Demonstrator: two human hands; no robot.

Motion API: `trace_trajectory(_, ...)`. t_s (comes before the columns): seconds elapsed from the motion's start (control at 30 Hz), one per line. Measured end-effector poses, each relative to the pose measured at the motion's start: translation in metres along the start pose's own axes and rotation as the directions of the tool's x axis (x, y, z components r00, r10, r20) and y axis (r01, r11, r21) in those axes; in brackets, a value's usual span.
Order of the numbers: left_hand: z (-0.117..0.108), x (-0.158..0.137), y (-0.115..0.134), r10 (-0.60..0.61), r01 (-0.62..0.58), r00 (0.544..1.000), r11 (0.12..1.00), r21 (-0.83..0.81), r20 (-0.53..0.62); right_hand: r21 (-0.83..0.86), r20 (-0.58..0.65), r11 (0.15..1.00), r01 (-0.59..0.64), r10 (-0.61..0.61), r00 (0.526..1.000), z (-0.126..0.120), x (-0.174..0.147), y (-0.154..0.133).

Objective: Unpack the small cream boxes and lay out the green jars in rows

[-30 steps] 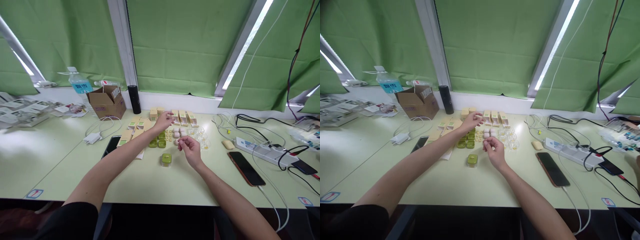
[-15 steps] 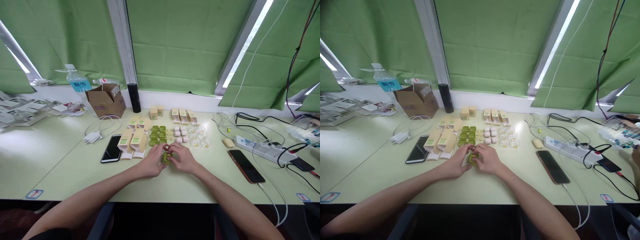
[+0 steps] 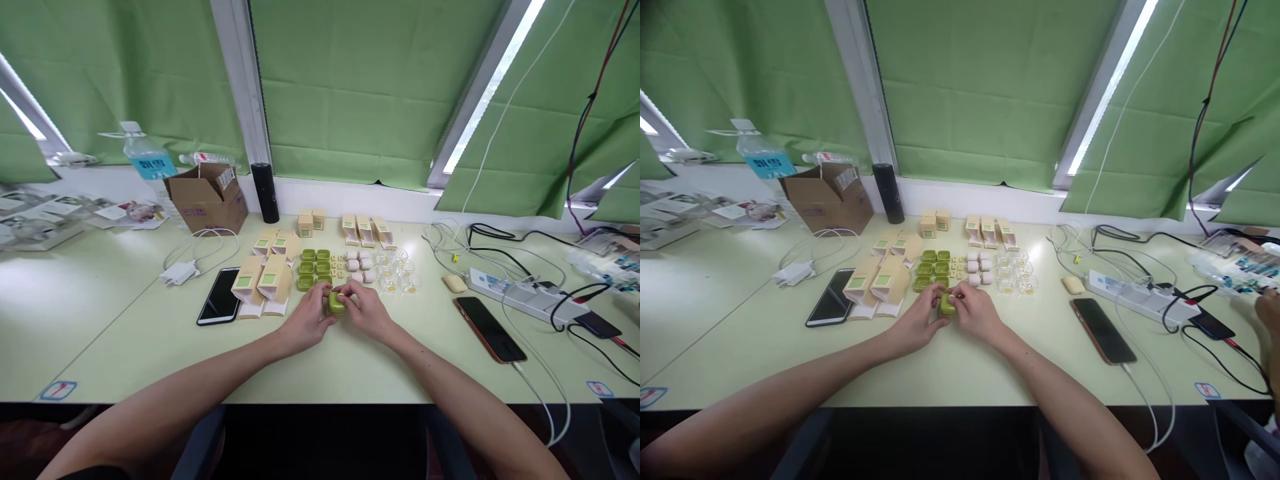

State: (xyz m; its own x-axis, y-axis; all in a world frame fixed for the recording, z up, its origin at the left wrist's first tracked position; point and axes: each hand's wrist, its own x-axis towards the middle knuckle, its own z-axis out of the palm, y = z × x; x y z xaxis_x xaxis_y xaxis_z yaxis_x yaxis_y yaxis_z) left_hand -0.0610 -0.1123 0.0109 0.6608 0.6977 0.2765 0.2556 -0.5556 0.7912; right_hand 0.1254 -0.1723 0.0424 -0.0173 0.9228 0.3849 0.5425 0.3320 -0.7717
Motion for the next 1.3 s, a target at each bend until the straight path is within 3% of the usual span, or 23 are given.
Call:
trace_trajectory(0.2,-0.004,-0.003,0.007,0.039,-0.037,0.998,0.998,0.043,-0.041,0.395,-0.157,0.912,-0.11,0.185,0.97,-0.007,0.008,0.001)
trace_trajectory(0.47,-0.017,-0.003,0.024,0.253,-0.253,0.966,0.967,0.006,-0.06,0.484,-0.121,0.869,-0.101,0.181,0.976,-0.001,0.008,-0.008)
trace_trajectory(0.6,-0.015,0.0,0.018,0.189,-0.206,0.97,0.974,-0.098,-0.153,0.499,-0.105,0.859,-0.113,0.189,0.976,-0.001,0.006,-0.014)
trace_trajectory(0.67,-0.014,0.003,0.014,0.101,-0.149,0.967,0.969,-0.197,-0.235,0.415,-0.142,0.907,-0.074,0.145,0.979,-0.004,0.005,-0.015)
trace_trajectory(0.77,-0.016,0.011,0.007,-0.007,-0.123,0.947,0.916,-0.382,-0.322,-0.041,-0.121,0.999,0.017,-0.022,0.992,-0.01,0.0,-0.016)
trace_trajectory(0.83,-0.018,0.016,0.004,-0.057,-0.116,0.936,0.883,-0.456,-0.347,-0.372,0.038,0.925,0.075,-0.066,0.997,-0.009,-0.005,-0.019)
trace_trajectory(0.9,-0.019,0.018,0.002,-0.086,-0.103,0.931,0.871,-0.481,-0.356,-0.572,0.187,0.812,0.119,-0.012,0.982,-0.006,-0.009,-0.023)
trace_trajectory(1.0,-0.018,0.017,0.002,-0.102,-0.086,0.933,0.868,-0.488,-0.346,-0.702,0.262,0.694,0.162,0.039,0.964,-0.002,-0.015,-0.029)
trace_trajectory(1.1,-0.017,0.016,0.002,-0.098,-0.091,0.938,0.858,-0.506,-0.334,-0.725,0.243,0.669,0.164,0.025,0.97,-0.011,-0.023,-0.031)
trace_trajectory(1.3,-0.016,0.015,0.001,-0.099,-0.087,0.937,0.862,-0.498,-0.336,-0.791,0.05,0.61,-0.049,0.145,0.988,-0.068,-0.058,-0.012)
